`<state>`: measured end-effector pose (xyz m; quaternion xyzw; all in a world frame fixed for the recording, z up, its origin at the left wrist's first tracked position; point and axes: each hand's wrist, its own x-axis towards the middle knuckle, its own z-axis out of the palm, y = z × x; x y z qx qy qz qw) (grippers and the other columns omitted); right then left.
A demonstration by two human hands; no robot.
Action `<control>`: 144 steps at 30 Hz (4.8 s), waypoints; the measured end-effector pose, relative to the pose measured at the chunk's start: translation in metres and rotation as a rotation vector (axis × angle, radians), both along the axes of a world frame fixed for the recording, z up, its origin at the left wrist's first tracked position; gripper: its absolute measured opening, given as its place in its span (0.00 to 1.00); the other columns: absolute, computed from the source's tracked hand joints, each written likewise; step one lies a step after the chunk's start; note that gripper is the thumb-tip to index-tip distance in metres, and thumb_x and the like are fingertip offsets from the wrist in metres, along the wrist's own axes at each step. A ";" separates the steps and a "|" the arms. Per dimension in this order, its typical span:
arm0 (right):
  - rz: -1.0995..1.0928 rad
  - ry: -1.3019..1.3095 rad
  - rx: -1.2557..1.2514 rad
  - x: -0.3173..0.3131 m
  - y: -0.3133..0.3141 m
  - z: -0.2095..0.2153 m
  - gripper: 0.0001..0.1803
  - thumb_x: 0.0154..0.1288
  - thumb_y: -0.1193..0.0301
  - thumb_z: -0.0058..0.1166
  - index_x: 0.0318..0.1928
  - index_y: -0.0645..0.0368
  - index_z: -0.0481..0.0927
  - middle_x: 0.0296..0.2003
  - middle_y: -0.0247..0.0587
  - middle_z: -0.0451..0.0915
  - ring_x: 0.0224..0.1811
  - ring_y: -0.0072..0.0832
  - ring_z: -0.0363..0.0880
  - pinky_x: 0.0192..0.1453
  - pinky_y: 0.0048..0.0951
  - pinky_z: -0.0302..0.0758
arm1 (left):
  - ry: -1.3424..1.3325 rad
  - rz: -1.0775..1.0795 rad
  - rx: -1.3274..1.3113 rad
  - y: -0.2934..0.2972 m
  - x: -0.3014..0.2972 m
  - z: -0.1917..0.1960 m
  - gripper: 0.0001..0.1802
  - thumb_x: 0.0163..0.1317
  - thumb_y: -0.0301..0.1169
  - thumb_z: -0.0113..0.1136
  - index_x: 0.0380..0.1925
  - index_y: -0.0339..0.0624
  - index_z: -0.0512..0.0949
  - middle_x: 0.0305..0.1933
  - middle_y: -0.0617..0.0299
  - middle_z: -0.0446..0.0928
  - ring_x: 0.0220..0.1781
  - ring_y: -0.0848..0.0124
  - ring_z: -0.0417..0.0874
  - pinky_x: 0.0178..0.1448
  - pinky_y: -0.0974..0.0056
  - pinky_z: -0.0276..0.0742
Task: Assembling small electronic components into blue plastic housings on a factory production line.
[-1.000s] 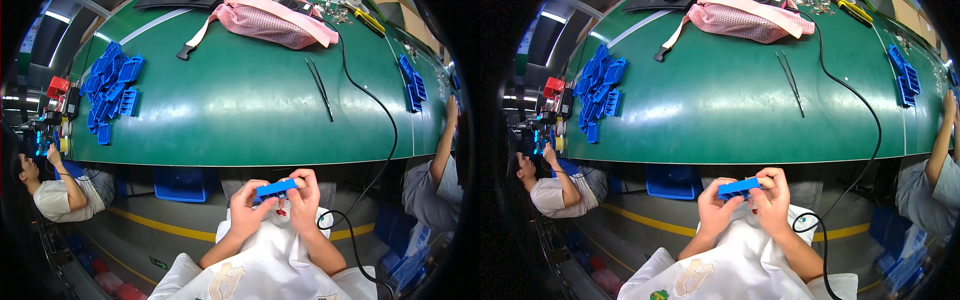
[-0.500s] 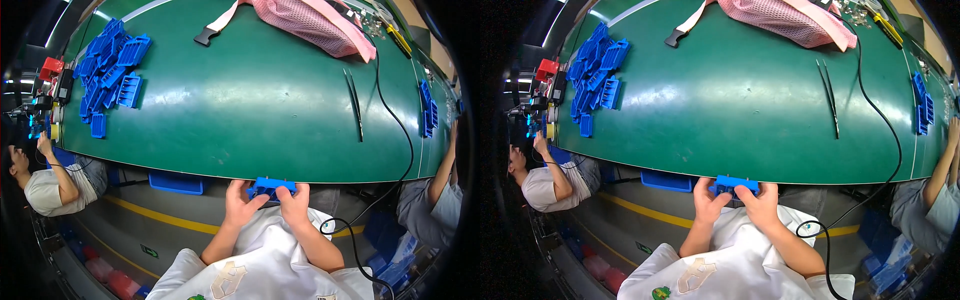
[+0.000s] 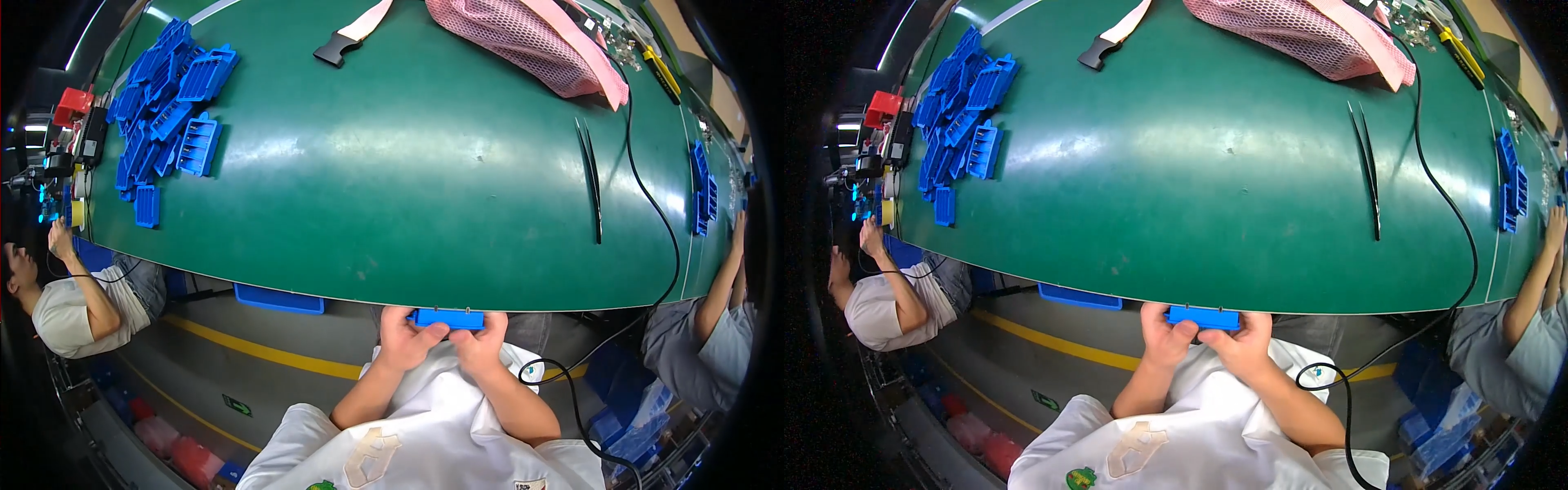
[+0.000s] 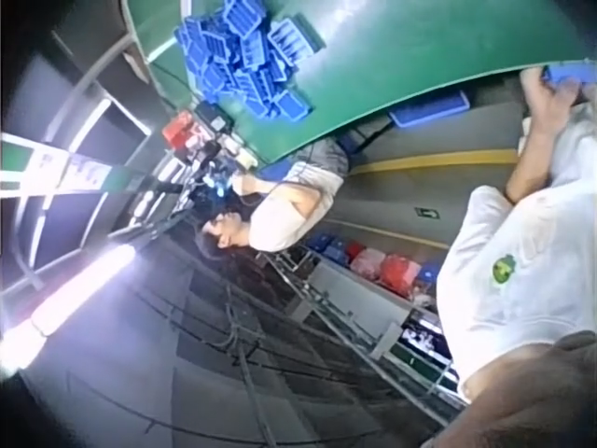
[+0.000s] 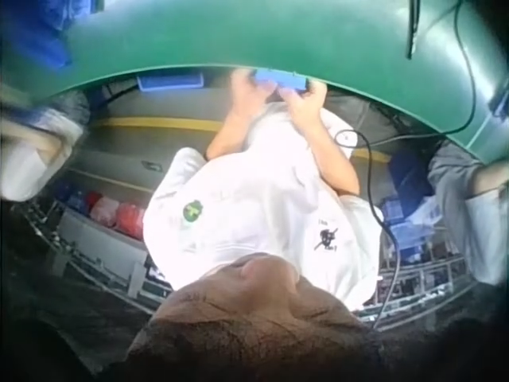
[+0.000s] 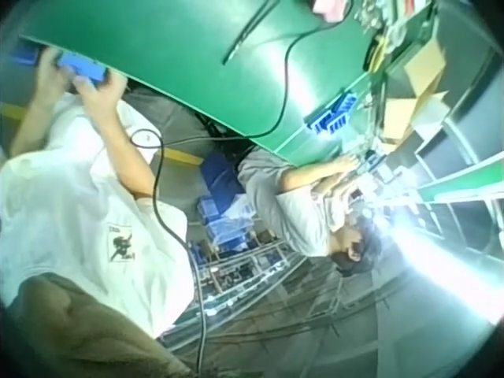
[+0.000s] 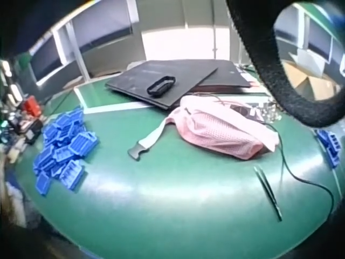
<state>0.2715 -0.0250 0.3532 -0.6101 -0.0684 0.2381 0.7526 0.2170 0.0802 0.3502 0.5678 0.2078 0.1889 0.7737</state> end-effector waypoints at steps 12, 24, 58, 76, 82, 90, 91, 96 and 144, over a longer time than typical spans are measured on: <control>-0.093 -0.080 0.040 -0.009 0.008 -0.014 0.33 0.52 0.49 0.61 0.45 0.66 0.74 0.39 0.39 0.77 0.40 0.26 0.75 0.44 0.28 0.72 | 0.121 0.130 0.164 -0.003 0.011 0.006 0.32 0.48 0.57 0.62 0.29 0.34 0.77 0.32 0.61 0.76 0.34 0.72 0.75 0.38 0.67 0.69; 0.232 0.154 0.202 0.003 -0.010 0.016 0.13 0.63 0.74 0.50 0.44 0.71 0.74 0.38 0.45 0.78 0.29 0.26 0.78 0.27 0.26 0.79 | 0.043 -0.051 0.080 0.001 -0.020 -0.002 0.30 0.59 0.53 0.54 0.44 0.32 0.73 0.34 0.57 0.75 0.34 0.70 0.75 0.38 0.67 0.69; 0.101 0.176 0.166 -0.002 -0.007 0.008 0.12 0.64 0.70 0.50 0.39 0.69 0.74 0.25 0.39 0.77 0.19 0.20 0.73 0.20 0.22 0.70 | 0.082 -0.066 0.053 -0.006 -0.002 0.019 0.21 0.66 0.40 0.47 0.31 0.29 0.74 0.23 0.59 0.74 0.15 0.76 0.74 0.16 0.74 0.67; 0.035 0.550 -0.104 0.003 0.011 0.067 0.12 0.68 0.70 0.44 0.29 0.64 0.74 0.19 0.33 0.73 0.16 0.17 0.70 0.17 0.21 0.66 | 0.651 0.103 -0.280 -0.009 0.012 0.082 0.22 0.68 0.42 0.45 0.21 0.37 0.73 0.15 0.64 0.71 0.12 0.79 0.70 0.14 0.74 0.62; 0.029 0.538 0.028 0.000 0.002 0.053 0.14 0.69 0.68 0.40 0.34 0.65 0.74 0.21 0.36 0.75 0.18 0.21 0.73 0.16 0.23 0.67 | 0.443 -0.102 -0.252 -0.005 0.005 0.061 0.22 0.68 0.43 0.43 0.22 0.37 0.72 0.15 0.64 0.70 0.12 0.78 0.71 0.14 0.73 0.64; 0.375 0.172 0.034 0.031 -0.030 0.078 0.09 0.62 0.77 0.48 0.41 0.70 0.75 0.36 0.49 0.79 0.36 0.29 0.80 0.34 0.24 0.77 | 0.424 -0.123 0.657 0.102 -0.016 0.128 0.10 0.59 0.32 0.56 0.35 0.36 0.79 0.34 0.57 0.80 0.36 0.72 0.78 0.43 0.68 0.72; 0.252 0.052 0.104 0.035 -0.036 0.084 0.09 0.62 0.77 0.46 0.41 0.70 0.74 0.37 0.50 0.78 0.35 0.31 0.80 0.32 0.24 0.77 | 0.465 -0.005 0.722 0.129 -0.016 0.136 0.09 0.59 0.31 0.56 0.31 0.35 0.79 0.31 0.58 0.79 0.34 0.74 0.77 0.41 0.69 0.72; -0.279 -0.067 0.294 0.062 -0.070 0.103 0.08 0.62 0.80 0.40 0.39 0.70 0.71 0.34 0.49 0.76 0.30 0.29 0.78 0.25 0.22 0.74 | 0.452 0.399 0.841 0.265 0.026 0.150 0.16 0.55 0.37 0.61 0.38 0.36 0.79 0.34 0.61 0.79 0.32 0.73 0.76 0.32 0.68 0.72; -0.050 -0.957 -1.232 0.328 -0.301 0.134 0.25 0.37 0.76 0.63 0.43 0.58 0.74 0.51 0.50 0.71 0.57 0.43 0.65 0.62 0.33 0.63 | 0.035 0.238 1.085 0.079 0.053 0.087 0.07 0.51 0.17 0.53 0.31 0.34 0.76 0.43 0.52 0.75 0.33 0.64 0.77 0.38 0.65 0.72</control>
